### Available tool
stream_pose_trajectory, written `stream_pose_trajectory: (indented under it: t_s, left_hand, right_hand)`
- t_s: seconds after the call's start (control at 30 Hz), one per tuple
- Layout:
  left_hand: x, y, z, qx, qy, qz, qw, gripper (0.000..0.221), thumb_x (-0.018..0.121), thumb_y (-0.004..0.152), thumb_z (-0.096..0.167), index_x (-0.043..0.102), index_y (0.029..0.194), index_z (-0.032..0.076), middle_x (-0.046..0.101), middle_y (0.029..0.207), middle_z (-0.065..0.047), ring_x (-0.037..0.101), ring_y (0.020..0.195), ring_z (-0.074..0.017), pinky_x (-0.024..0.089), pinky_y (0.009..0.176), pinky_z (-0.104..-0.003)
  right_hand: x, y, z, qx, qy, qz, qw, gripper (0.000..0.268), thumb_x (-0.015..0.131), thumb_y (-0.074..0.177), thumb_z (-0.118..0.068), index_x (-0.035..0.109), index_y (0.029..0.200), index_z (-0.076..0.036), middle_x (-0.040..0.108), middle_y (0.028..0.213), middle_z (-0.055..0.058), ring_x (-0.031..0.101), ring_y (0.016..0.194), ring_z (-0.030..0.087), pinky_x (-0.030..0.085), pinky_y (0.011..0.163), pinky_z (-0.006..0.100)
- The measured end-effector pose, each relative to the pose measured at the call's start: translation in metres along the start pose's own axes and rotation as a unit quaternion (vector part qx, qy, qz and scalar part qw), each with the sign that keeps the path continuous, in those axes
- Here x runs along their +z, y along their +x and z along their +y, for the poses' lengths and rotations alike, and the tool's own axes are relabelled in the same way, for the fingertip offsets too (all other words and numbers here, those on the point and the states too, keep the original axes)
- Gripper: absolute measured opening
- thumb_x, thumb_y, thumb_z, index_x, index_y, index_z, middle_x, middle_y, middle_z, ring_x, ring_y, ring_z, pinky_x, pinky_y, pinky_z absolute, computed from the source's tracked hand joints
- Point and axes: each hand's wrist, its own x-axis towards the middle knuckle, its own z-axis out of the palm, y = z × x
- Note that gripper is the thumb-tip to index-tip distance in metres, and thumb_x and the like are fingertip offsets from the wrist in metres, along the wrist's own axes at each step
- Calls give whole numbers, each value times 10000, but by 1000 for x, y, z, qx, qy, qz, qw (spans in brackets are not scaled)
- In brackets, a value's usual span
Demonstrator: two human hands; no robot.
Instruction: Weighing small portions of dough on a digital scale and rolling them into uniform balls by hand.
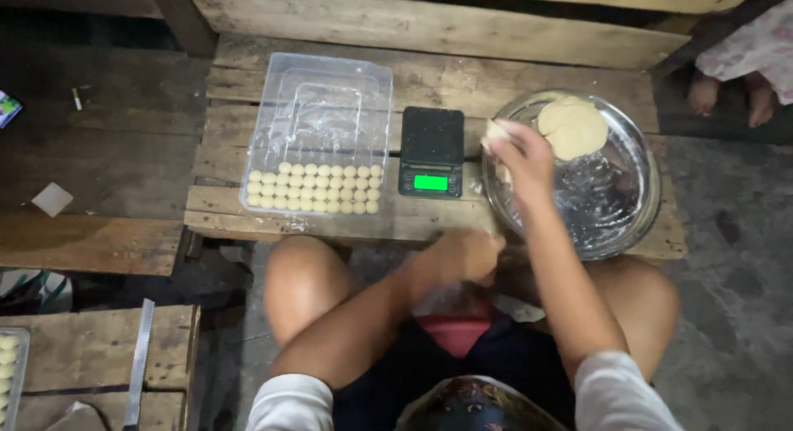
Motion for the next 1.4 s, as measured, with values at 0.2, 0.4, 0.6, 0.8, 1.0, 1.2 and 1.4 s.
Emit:
stream_pose_trajectory:
  t_s: [0.2, 0.4, 0.6, 0.8, 1.0, 1.2, 1.4]
  left_hand:
    - [-17, 62, -9, -633, -692, 84, 338, 906, 263, 1002, 818, 397, 1546, 107, 503, 1439, -311, 482, 1360, -542, 363, 1092, -731]
    - [-21, 64, 66, -691, -497, 183, 491, 427, 572, 1043, 348, 644, 1265, -9, 698, 644, -126, 639, 556, -168, 500, 457, -236]
    - [6, 40, 137, -580, -604, 234, 494, 599, 541, 977, 39, 467, 1553, 189, 497, 1575, 19, 503, 1384, -155, 439, 1156, -344]
    - [1, 25, 118, -472, -663, 299, 498, 529, 320, 1147, 390, 296, 1670, 320, 518, 1570, 96, 508, 1389, -41, 491, 1038, -195]
    - [-31, 16, 98, -332, -791, 348, 378, 872, 157, 1018, 728, 231, 1674, 157, 338, 1680, -130, 363, 1528, -256, 388, 1191, -406]
    - [-73, 93, 102, -681, -604, 300, 284, 801, 264, 904, 832, 488, 1545, 407, 387, 1673, 10, 319, 1548, -219, 291, 1243, -397]
    - [25, -21, 90, -209, -845, 471, 141, 726, 449, 1024, 558, 313, 1627, 179, 264, 1641, -191, 307, 1488, -373, 327, 1171, -576]
  right_hand:
    - [-51, -118, -25, -177, -205, 69, 960, 241, 919, 810, -170, 745, 946, -74, 723, 885, 147, 715, 871, 348, 533, 817, 456]
    - [-33, -180, -31, -348, -267, 31, 898, 381, 729, 928, -186, 699, 1265, -11, 700, 1274, 207, 662, 1184, 413, 504, 1062, 527]
    - [-12, -188, -24, -284, -265, 27, 921, 1081, 46, 983, -762, 424, 1527, 92, 417, 1571, 312, 350, 1493, 478, 164, 1274, 552]
    - [22, -172, -10, -322, -243, -27, 915, 1165, 5, 928, -813, 308, 1559, 117, 346, 1602, 332, 274, 1505, 514, 137, 1223, 662]
    - [36, -229, -54, -363, -149, -154, 907, 887, 141, 1054, -782, 124, 1697, -171, 181, 1755, 87, 149, 1644, 390, 116, 1321, 659]
    - [21, -164, 21, -266, -247, -74, 929, 1324, -61, 749, -938, 53, 1634, 40, 101, 1707, 266, 64, 1586, 452, 40, 1283, 620]
    - [48, -210, 6, -403, -260, -18, 877, 459, 477, 1058, -67, 417, 1467, 133, 404, 1553, 343, 415, 1472, 496, 308, 1267, 581]
